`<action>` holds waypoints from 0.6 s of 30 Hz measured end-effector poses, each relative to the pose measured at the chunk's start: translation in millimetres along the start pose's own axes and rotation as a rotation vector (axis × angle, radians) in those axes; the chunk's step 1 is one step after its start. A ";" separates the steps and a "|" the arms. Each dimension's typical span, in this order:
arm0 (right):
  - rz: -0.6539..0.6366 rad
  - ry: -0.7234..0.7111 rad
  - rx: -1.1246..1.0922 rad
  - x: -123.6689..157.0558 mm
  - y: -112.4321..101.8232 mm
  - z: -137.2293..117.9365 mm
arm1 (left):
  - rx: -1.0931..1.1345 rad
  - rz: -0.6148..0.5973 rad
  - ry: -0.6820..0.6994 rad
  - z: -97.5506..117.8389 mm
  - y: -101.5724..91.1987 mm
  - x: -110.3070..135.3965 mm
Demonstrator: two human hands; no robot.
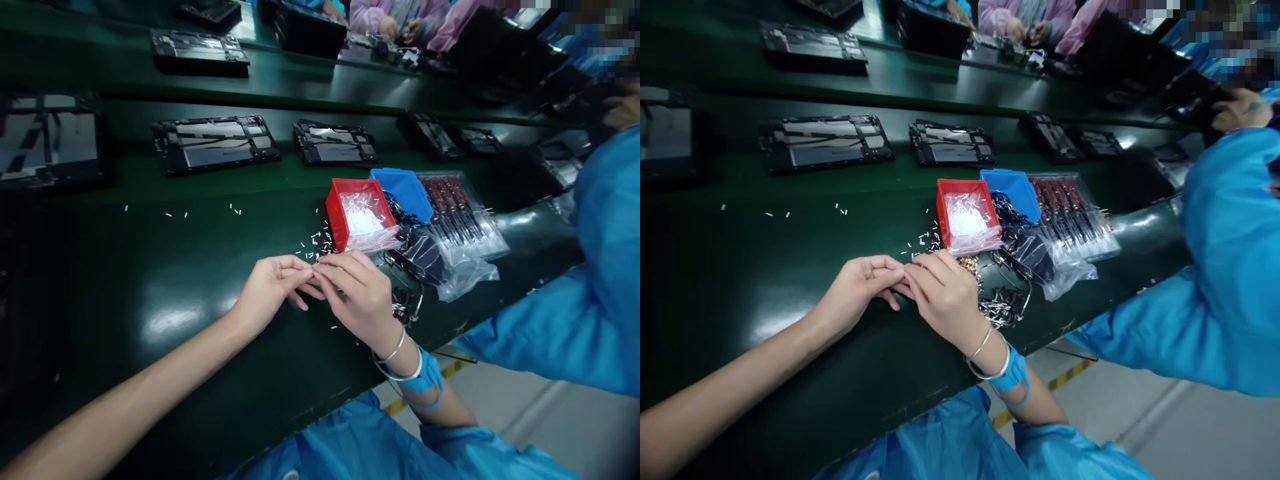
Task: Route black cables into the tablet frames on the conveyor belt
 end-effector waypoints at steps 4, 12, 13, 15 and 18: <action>0.004 0.037 -0.012 1.7 2.3 0.5 | -0.012 -0.003 0.061 5.4 6.0 -0.6; 0.057 0.118 0.174 -3.3 -15.2 25.1 | -0.097 0.044 0.067 11.1 0.4 -0.4; 0.104 0.164 0.245 -3.4 -21.2 31.9 | -0.077 0.043 0.059 11.1 -1.5 -1.2; 0.160 0.199 0.322 -3.9 -27.5 38.7 | -0.054 0.036 0.047 11.1 -3.1 -2.2; 0.075 0.017 0.227 -5.8 -14.9 26.1 | -0.054 -0.002 0.023 10.1 3.1 -1.0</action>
Point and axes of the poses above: each hand's wrist, its own x-axis away from the middle knuckle, its own y-axis out of the palm, z = x × y, the point moved 6 cm from there along -x, towards the middle knuckle, and after that the axes turned 8 degrees about -z, right-handed, at the moved point
